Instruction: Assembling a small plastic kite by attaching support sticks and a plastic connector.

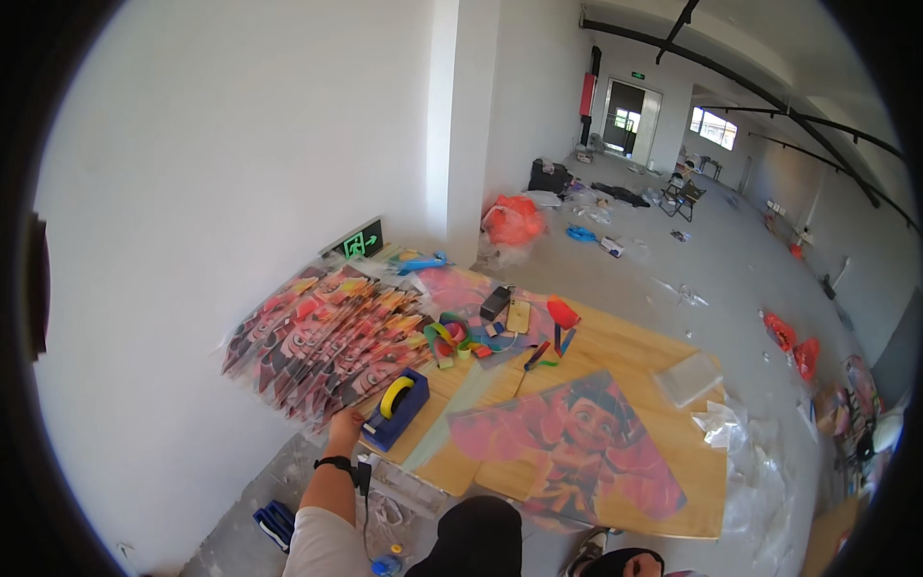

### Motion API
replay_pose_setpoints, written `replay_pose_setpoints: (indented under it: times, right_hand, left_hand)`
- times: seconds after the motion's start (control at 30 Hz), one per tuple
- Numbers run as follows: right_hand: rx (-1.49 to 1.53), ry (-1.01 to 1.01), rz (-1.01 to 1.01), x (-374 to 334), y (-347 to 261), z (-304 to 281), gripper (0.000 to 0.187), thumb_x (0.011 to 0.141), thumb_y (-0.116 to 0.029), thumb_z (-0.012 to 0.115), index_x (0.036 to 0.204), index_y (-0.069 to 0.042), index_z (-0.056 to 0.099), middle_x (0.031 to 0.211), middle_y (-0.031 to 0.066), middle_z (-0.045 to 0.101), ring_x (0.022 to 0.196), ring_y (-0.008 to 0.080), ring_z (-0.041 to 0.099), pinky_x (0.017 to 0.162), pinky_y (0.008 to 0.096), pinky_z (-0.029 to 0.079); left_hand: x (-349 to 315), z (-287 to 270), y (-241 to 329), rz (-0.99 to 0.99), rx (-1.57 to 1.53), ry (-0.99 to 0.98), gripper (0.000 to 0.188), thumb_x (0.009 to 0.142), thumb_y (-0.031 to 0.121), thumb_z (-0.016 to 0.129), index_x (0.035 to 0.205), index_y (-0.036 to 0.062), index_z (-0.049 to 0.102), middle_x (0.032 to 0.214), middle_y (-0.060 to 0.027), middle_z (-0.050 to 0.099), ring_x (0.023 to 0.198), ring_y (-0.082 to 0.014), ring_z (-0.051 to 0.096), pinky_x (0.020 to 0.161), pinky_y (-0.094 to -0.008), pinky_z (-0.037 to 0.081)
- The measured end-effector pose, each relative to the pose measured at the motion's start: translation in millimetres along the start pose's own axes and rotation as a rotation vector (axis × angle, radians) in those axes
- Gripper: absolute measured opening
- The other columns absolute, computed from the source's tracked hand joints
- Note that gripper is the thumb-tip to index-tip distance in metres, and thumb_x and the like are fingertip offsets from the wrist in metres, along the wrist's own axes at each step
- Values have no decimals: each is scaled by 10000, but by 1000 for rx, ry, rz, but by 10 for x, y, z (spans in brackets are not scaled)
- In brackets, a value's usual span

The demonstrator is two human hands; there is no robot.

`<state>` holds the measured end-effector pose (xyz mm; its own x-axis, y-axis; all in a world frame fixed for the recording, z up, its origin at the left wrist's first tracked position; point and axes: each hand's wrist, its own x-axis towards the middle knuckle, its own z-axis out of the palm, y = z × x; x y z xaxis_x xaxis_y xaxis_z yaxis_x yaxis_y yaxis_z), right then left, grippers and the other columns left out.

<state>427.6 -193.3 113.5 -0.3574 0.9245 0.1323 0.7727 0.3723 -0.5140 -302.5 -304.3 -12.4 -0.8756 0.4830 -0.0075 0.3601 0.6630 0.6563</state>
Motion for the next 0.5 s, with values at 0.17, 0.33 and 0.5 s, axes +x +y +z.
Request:
replay_pose_setpoints:
  times: [0.17,0.33,0.5]
  right_hand:
    - [3,-22,-38,73,11,46,205,946,-174,594,950,19,661,947,248,662,885,438,622,816,478,498]
    - [49,-39,-83,127,-118,57,178,932,-157,612,923,15,657,920,238,661,865,436,623,800,479,500]
    - [-5,22,-177,123,19,164,146,903,-134,609,890,5,652,905,228,657,852,427,620,793,480,501]
  left_hand:
    - [-78,-112,47,160,174,85,134,804,230,763,905,142,761,980,-127,719,988,-335,679,855,-448,547]
    - [-453,-553,-46,-7,188,152,117,806,197,737,877,106,749,949,-169,712,946,-361,683,829,-465,537]
    - [-1317,-1201,-416,-41,70,141,125,779,184,765,847,82,740,876,-141,716,821,-315,701,748,-416,540]
